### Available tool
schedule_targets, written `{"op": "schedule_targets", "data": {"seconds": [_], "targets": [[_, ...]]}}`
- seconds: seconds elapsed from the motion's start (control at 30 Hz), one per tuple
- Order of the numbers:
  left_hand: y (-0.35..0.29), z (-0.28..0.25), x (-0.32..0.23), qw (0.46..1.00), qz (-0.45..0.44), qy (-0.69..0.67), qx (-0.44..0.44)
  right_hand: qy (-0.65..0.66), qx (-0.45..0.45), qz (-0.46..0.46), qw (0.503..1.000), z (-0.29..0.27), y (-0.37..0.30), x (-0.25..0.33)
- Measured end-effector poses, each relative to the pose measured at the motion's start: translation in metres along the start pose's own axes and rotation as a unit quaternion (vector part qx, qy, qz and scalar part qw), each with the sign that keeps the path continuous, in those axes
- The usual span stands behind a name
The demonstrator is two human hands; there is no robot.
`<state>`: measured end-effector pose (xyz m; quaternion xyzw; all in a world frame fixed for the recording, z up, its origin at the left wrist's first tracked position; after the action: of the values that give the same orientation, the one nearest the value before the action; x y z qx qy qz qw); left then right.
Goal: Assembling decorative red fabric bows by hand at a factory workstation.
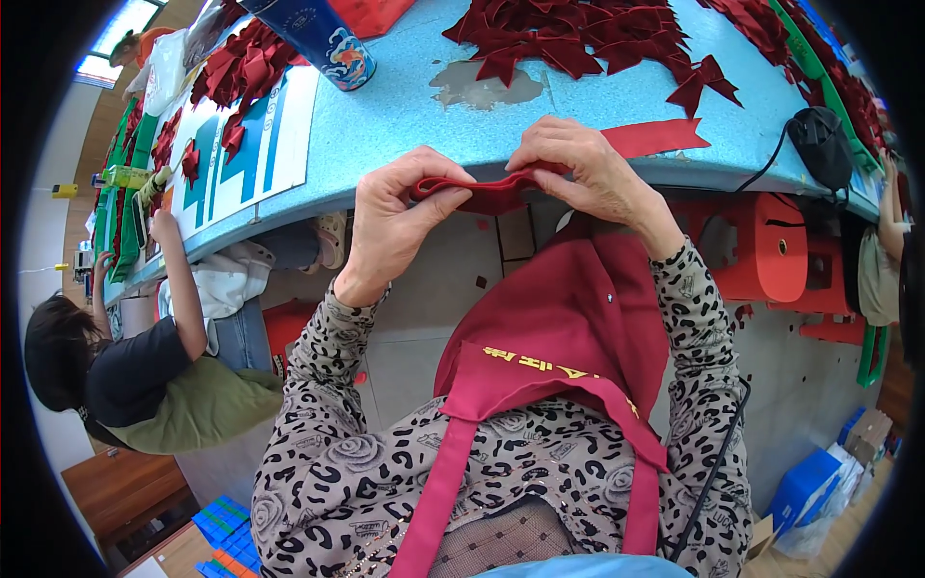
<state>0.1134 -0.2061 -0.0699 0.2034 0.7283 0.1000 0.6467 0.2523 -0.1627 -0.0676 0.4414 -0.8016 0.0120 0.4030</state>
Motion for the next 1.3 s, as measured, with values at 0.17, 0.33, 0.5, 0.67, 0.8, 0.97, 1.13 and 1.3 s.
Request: {"op": "schedule_targets", "data": {"seconds": [0.17,0.33,0.5,0.67,0.8,0.97,1.13,1.3], "targets": [[0.000,0.007,0.007,1.000,-0.018,-0.016,0.012,0.063,-0.003,0.043,0.997,0.002,0.001,-0.006],[-0.006,0.017,0.025,0.995,-0.087,-0.055,0.001,0.101,-0.013,0.066,0.993,0.003,0.008,-0.005],[-0.011,0.014,0.037,0.988,-0.114,-0.089,-0.044,0.103,-0.027,0.098,0.989,0.000,0.013,0.003],[-0.013,0.015,0.044,0.989,-0.130,-0.064,-0.012,0.124,-0.004,0.149,0.981,0.011,0.016,-0.004],[-0.013,0.011,0.045,0.990,-0.114,-0.075,-0.025,0.147,-0.020,0.134,0.980,0.011,0.020,0.000],[-0.017,0.009,0.054,0.980,-0.150,-0.118,-0.050,0.155,-0.006,0.140,0.978,0.011,0.018,0.001],[-0.018,0.005,0.054,0.972,-0.154,-0.157,-0.081,0.177,0.006,0.156,0.972,0.017,0.020,0.000],[-0.017,0.006,0.050,0.977,-0.148,-0.138,-0.071,0.190,-0.001,0.156,0.969,0.018,0.019,-0.002]]}}
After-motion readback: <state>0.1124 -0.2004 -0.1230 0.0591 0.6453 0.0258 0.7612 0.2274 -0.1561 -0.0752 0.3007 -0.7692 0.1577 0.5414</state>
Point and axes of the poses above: each hand's wrist, its own y-axis towards the middle knuckle, its own z-axis out of the palm, x = y × z, the point moved 10 cm from there along y, towards the middle knuckle, and after that the axes turned 9 degrees about z, right-handed, at the moved point
